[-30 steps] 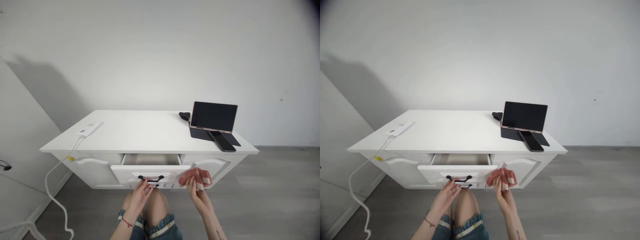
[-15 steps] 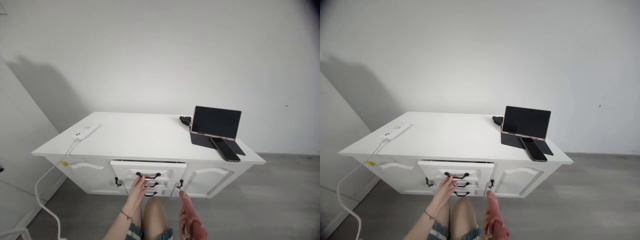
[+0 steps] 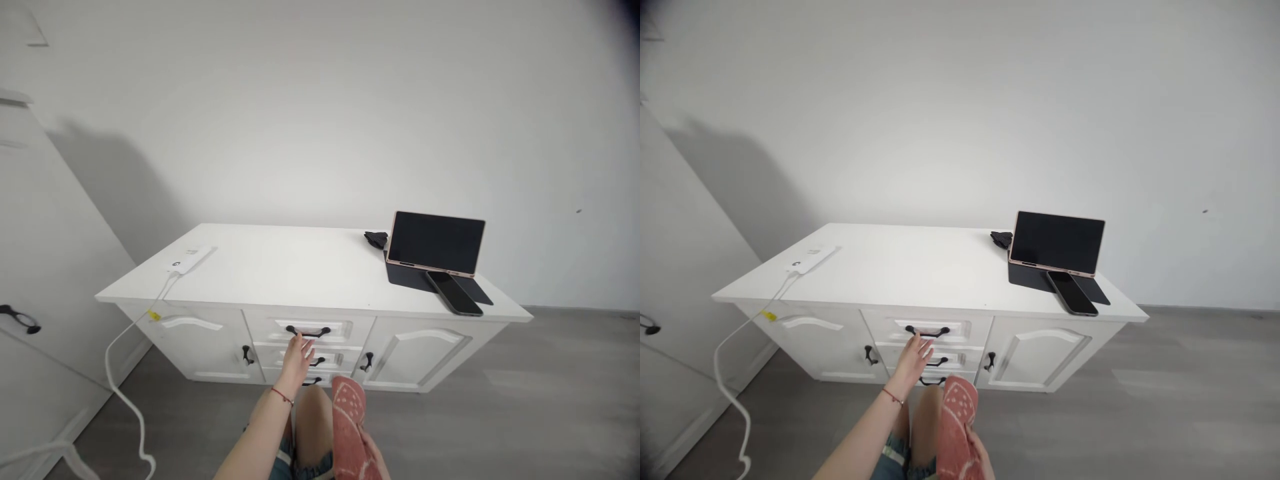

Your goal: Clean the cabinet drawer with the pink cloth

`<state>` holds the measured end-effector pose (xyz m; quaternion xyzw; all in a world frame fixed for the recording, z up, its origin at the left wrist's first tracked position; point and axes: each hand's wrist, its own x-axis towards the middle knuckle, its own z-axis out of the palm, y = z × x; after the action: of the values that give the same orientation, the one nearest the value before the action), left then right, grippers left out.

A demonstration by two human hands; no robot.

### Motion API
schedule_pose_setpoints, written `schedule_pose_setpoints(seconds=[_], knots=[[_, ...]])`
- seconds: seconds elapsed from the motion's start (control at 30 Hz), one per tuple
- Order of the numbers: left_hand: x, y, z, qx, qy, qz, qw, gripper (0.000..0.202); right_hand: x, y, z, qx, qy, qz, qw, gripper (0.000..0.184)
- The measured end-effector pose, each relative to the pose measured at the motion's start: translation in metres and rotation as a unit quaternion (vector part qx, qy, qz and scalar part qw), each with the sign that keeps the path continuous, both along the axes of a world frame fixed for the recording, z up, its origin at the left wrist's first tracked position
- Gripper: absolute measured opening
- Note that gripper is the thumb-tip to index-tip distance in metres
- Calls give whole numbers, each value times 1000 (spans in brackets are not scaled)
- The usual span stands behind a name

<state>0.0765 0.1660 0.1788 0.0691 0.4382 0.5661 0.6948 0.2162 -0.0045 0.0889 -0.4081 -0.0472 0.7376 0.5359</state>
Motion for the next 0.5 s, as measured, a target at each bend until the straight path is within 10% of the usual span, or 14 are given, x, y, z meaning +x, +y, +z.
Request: schedule_pose_setpoints(seconds=[0.2, 0.5], knots=[[-22, -51, -11, 24, -15, -99, 995, 3, -18, -16, -12, 2, 42, 20, 999, 34], [-84, -102, -70, -75, 50, -165, 982, 7, 21, -8, 26, 55, 29, -80, 995, 35]])
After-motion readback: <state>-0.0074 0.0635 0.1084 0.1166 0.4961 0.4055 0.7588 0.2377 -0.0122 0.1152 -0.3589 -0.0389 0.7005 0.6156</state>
